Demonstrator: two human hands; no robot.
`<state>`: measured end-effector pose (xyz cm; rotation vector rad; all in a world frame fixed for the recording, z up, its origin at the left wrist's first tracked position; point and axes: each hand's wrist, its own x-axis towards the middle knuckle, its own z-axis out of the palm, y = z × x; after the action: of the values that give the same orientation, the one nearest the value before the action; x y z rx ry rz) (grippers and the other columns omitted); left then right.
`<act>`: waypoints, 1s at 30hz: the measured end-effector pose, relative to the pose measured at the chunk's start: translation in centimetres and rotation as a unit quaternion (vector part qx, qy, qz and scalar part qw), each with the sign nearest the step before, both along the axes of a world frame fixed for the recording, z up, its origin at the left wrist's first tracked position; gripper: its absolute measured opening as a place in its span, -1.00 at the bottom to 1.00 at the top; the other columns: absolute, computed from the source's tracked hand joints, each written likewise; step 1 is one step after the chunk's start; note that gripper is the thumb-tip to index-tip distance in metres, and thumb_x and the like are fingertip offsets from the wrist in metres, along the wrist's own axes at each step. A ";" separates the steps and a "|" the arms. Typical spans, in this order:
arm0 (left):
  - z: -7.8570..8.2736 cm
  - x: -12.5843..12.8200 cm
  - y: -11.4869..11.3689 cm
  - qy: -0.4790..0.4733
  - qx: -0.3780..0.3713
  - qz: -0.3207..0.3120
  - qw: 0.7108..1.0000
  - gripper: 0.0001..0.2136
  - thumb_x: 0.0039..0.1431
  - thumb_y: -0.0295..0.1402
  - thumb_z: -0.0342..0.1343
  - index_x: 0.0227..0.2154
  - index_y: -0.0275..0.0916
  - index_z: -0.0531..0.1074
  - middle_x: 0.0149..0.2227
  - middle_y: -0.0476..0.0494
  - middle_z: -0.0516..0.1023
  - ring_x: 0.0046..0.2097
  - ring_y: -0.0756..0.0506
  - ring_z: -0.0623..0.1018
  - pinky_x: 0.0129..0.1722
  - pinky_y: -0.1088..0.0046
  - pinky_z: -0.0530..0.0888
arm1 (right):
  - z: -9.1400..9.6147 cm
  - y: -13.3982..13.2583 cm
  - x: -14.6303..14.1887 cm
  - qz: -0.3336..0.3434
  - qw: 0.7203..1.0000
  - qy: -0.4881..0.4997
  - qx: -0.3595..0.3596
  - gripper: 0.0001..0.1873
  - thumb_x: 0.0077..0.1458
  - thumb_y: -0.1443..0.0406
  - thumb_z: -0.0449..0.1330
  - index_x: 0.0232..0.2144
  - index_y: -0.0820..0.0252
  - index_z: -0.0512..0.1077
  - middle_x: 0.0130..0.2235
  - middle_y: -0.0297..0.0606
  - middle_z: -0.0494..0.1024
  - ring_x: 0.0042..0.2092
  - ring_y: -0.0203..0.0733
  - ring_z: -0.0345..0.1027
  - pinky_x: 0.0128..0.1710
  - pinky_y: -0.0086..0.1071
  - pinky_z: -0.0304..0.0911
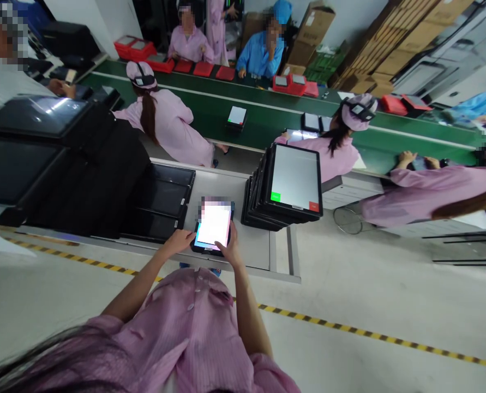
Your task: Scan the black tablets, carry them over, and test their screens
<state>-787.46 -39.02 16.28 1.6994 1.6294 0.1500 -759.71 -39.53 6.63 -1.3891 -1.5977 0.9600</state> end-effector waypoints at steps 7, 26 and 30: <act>0.5 0.5 0.6 0.059 -0.022 -0.025 0.998 -0.45 0.64 -0.18 -0.14 -0.21 -0.33 0.75 -0.14 -0.43 0.80 0.05 -0.30 0.74 0.08 0.32 0.48 | -0.5 0.0 -0.3 -0.018 0.999 -0.037 -0.002 0.24 0.22 -0.30 0.35 0.64 0.11 -0.04 0.63 0.07 0.09 0.63 0.28 0.01 0.59 0.23 0.09; -1.3 0.5 1.6 0.062 -0.027 -0.042 0.997 -0.38 0.64 -0.09 -0.19 -0.15 -0.37 0.76 -0.19 -0.45 0.80 0.11 -0.33 0.74 0.13 0.32 0.48 | -2.3 1.1 -0.9 -0.138 0.986 0.091 -0.008 -0.22 0.37 0.03 0.16 0.52 0.15 0.26 0.46 0.07 0.45 0.50 0.17 0.32 0.51 0.23 0.25; -1.2 0.6 1.7 0.062 -0.025 -0.041 0.997 -0.39 0.65 -0.11 -0.20 -0.11 -0.36 0.75 -0.04 -0.48 0.80 0.16 -0.33 0.72 0.15 0.32 0.48 | -2.6 1.2 -0.1 -0.157 0.970 0.181 -0.046 -0.24 0.36 -0.02 0.19 0.48 0.12 0.32 0.39 0.06 0.55 0.42 0.17 0.45 0.45 0.25 0.31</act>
<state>-786.88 -37.34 15.10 1.7642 1.6354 -0.0382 -759.86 -38.38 4.03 -1.3833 -1.0395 1.0327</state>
